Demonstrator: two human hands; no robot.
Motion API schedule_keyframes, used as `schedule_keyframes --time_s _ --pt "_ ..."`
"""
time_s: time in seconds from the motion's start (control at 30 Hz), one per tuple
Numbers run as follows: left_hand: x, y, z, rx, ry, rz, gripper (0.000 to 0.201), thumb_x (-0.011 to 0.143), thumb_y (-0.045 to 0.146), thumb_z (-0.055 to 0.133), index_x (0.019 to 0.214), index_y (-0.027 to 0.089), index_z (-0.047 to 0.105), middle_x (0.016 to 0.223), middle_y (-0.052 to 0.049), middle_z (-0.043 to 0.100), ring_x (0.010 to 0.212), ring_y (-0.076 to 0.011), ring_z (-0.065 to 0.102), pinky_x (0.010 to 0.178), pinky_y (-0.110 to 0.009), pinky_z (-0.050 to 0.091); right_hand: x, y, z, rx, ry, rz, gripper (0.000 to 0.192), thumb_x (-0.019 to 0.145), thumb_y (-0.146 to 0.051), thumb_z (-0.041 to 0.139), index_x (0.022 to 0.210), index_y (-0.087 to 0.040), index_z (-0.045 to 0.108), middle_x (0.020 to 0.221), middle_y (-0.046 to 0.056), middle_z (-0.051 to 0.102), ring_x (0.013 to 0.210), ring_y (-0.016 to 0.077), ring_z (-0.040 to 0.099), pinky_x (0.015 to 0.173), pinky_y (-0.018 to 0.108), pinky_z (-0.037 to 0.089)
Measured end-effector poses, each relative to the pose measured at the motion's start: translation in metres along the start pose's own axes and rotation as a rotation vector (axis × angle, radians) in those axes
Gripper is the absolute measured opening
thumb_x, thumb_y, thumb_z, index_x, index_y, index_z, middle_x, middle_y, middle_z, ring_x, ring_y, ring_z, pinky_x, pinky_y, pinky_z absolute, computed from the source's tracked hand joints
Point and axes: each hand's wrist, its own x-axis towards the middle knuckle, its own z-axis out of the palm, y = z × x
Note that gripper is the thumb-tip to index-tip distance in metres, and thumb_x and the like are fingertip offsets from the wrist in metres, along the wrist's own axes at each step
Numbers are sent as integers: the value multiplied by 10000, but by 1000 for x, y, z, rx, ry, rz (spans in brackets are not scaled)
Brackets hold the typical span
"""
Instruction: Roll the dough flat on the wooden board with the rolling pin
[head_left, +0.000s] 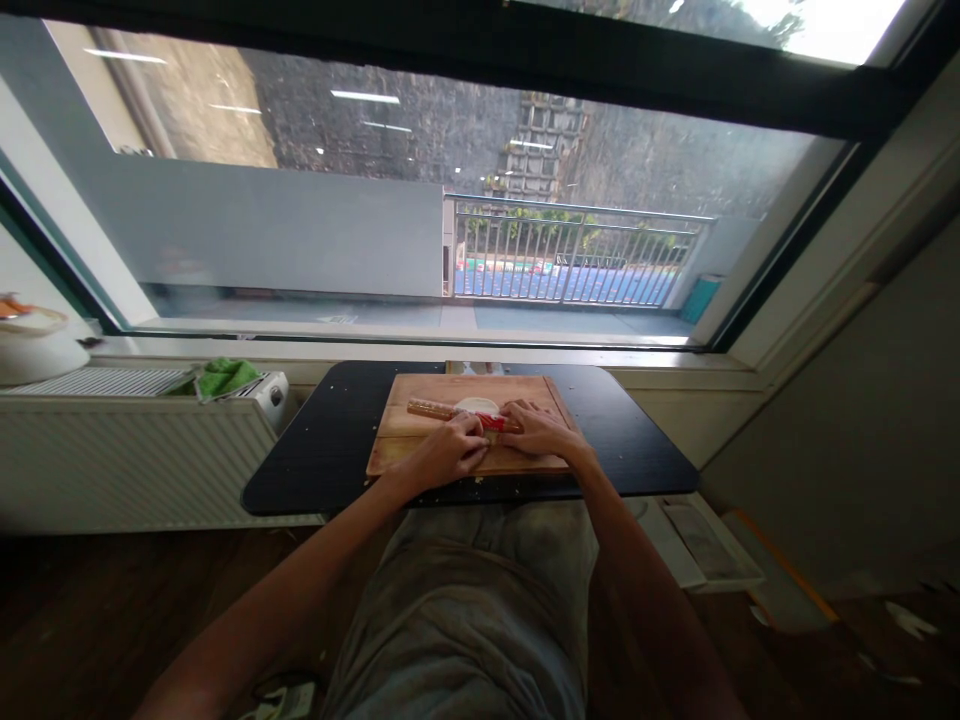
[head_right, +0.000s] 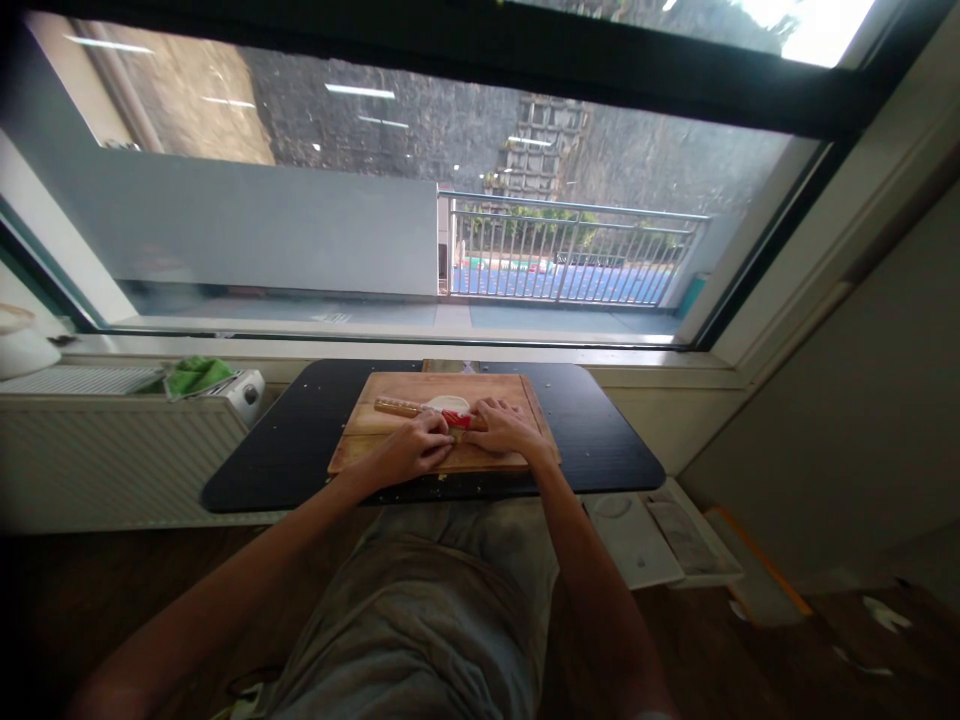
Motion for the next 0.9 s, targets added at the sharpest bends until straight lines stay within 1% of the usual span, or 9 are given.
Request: schedule_keyframes --time_s 0.17,0.23,0.33,0.4,0.47,0.6,0.7,0.77,0.9 --pt "-3 6 1 36 12 14 274 1070 228 576 956 196 823 1047 -105 714 1027 -246 650 954 -389 548 3 1 4 26 36 5 565 997 -689 667 1371 -266 649 1436 108 667 1343 307 612 1137 437 447" --pt "-2 8 3 113 52 -15 259 1058 210 560 1046 191 818 1044 -111 728 1030 -265 647 975 -422 540 4 1 6 32 38 18 560 985 -706 677 1338 -272 655 1411 103 672 1346 310 606 1135 443 446" --pt "0 3 -1 277 186 -174 274 1026 189 542 1137 169 791 1051 -135 740 1056 -314 633 1003 -501 512 5 -1 6 40 18 63 539 966 -677 720 1312 -270 655 1408 100 667 1339 325 603 1127 457 447" --pt "4 -8 -9 358 270 -326 280 1030 217 525 1135 167 779 1096 -155 738 1104 -342 620 1017 -537 490 5 -3 3 43 1 77 516 962 -637 742 1312 -268 656 1420 97 659 1344 328 598 1127 453 444" --pt "8 -24 -19 391 295 -439 329 1067 282 490 1235 174 752 1230 -170 722 1205 -355 599 1063 -549 465 4 -5 1 44 -11 75 512 964 -622 743 1325 -269 656 1431 95 654 1355 329 589 1133 450 438" --pt "13 -55 -27 442 123 -569 437 1103 369 425 1368 154 698 1363 -201 683 1324 -358 579 1082 -522 481 3 -6 0 14 -23 54 583 982 -664 698 1384 -245 656 1449 128 660 1369 352 587 1144 466 437" --pt "12 -65 -24 528 -40 -501 535 1043 412 552 1504 151 628 1586 -248 561 1571 -423 388 1218 -630 372 -1 -6 -2 13 -17 12 756 986 -732 652 1549 -235 573 1563 159 617 1436 367 571 1190 473 424" --pt "11 -66 -22 537 -109 -446 610 1011 428 605 1552 146 592 1673 -258 484 1647 -449 272 1265 -691 294 -3 -6 -3 15 -7 -18 792 1038 -725 569 1657 -241 476 1657 159 552 1516 355 523 1243 476 393" --pt "7 -64 -23 467 -171 -430 567 1045 373 540 1546 114 591 1661 -253 520 1628 -437 355 1270 -653 341 -2 -6 2 -74 11 -74 552 1167 -382 327 1657 -188 490 1707 147 510 1579 293 474 1287 462 369"
